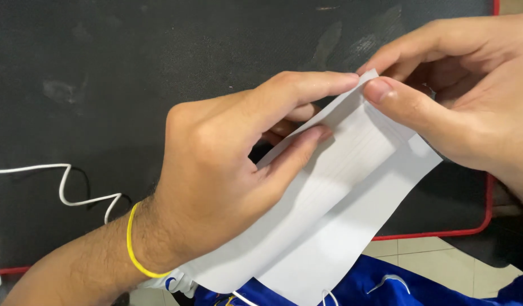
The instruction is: Folding documents and inserting them into envelopes for mailing or filing.
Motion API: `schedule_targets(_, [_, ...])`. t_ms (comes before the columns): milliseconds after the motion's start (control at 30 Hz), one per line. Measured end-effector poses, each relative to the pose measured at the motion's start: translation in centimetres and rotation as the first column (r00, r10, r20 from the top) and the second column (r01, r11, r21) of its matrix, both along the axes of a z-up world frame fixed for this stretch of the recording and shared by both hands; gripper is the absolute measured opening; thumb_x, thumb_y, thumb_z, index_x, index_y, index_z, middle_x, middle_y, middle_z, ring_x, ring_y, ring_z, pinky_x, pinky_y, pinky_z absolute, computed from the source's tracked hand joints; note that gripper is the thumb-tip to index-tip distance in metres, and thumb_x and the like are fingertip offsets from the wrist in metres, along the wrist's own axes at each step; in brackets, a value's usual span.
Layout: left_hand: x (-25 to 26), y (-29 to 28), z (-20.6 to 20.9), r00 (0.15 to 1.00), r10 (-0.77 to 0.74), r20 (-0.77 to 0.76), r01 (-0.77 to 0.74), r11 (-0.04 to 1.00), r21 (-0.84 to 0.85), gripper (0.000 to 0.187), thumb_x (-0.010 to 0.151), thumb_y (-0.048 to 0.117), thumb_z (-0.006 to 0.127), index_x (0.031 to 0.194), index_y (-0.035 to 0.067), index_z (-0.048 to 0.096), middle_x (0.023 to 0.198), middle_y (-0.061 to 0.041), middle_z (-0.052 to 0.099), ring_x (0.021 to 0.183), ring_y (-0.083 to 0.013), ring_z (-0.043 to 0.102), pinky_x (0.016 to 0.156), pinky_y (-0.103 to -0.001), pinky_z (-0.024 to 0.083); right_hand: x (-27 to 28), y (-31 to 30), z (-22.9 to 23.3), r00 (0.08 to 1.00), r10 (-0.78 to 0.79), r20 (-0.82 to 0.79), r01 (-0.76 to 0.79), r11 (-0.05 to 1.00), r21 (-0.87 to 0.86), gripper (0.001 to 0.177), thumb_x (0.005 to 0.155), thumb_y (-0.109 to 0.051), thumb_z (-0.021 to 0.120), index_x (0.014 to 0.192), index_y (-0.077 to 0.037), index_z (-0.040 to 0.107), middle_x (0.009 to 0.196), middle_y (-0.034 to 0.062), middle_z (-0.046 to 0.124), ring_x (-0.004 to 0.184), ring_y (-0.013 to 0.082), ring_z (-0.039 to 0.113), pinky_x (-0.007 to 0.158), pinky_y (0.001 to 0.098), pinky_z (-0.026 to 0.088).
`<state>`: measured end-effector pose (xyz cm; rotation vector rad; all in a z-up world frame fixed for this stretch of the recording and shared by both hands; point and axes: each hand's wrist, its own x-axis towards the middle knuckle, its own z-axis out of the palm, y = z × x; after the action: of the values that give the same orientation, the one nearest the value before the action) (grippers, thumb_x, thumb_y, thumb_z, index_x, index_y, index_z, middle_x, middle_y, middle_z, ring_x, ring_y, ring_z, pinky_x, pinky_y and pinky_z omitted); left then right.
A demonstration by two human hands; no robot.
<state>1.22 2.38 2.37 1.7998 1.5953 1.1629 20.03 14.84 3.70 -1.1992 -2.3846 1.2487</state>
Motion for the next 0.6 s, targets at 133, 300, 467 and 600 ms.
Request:
schedule_targets(133, [0.08, -0.11, 0.10, 1.000, -0.002, -0.004, 0.002, 1.000, -0.016, 0.041, 0.100, -0.008, 0.079, 0.131, 0.015, 0.064, 0.099, 0.001, 0.077, 0.085, -0.0088, 0.076, 0.088, -0.019, 0.064, 0.34, -0.20, -0.24, 1.000, -0.006, -0.027, 0.005, 1.000, -0.010, 0.009, 0.102, -0.002, 0.073, 0.097, 0.005, 0.072, 0.080, 0.0128, 0.071, 0.066, 0.0167, 0.066, 0.056, 0.0242, 0.048])
schedule_targets(300, [0.13, -0.06, 0.12, 1.000, -0.023, 0.005, 0.023, 1.000, -0.007, 0.042, 0.099, -0.010, 0.079, 0.130, 0.012, 0.064, 0.111, 0.003, 0.079, 0.092, -0.0100, 0.078, 0.089, -0.020, 0.063, 0.81, -0.37, -0.54, 0.998, -0.014, -0.059, 0.013, 1.000, -0.018, 0.007, 0.102, -0.001, 0.073, 0.099, 0.006, 0.070, 0.084, 0.0138, 0.070, 0.069, 0.0174, 0.065, 0.058, 0.0245, 0.048])
schedule_targets(467, [0.16, -0.15, -0.01, 1.000, -0.012, 0.017, 0.012, 1.000, -0.018, 0.044, 0.096, -0.010, 0.077, 0.130, 0.014, 0.064, 0.100, 0.002, 0.076, 0.086, -0.0087, 0.076, 0.086, -0.019, 0.062, 1.01, -0.49, -0.60, 0.994, -0.022, -0.106, 0.020, 1.000, -0.024, 0.008, 0.101, 0.002, 0.074, 0.101, 0.007, 0.067, 0.088, 0.0150, 0.069, 0.072, 0.0183, 0.064, 0.062, 0.0249, 0.048])
schedule_targets(600, [0.10, -0.14, 0.04, 0.999, -0.015, 0.038, 0.017, 0.999, -0.047, 0.043, 0.097, -0.008, 0.078, 0.131, 0.015, 0.064, 0.093, 0.004, 0.071, 0.081, -0.0079, 0.073, 0.084, -0.018, 0.060, 1.00, -0.52, -0.52, 0.991, -0.025, -0.131, 0.022, 0.999, -0.026, 0.009, 0.101, 0.003, 0.074, 0.102, 0.007, 0.066, 0.090, 0.0157, 0.068, 0.073, 0.0187, 0.063, 0.064, 0.0251, 0.048])
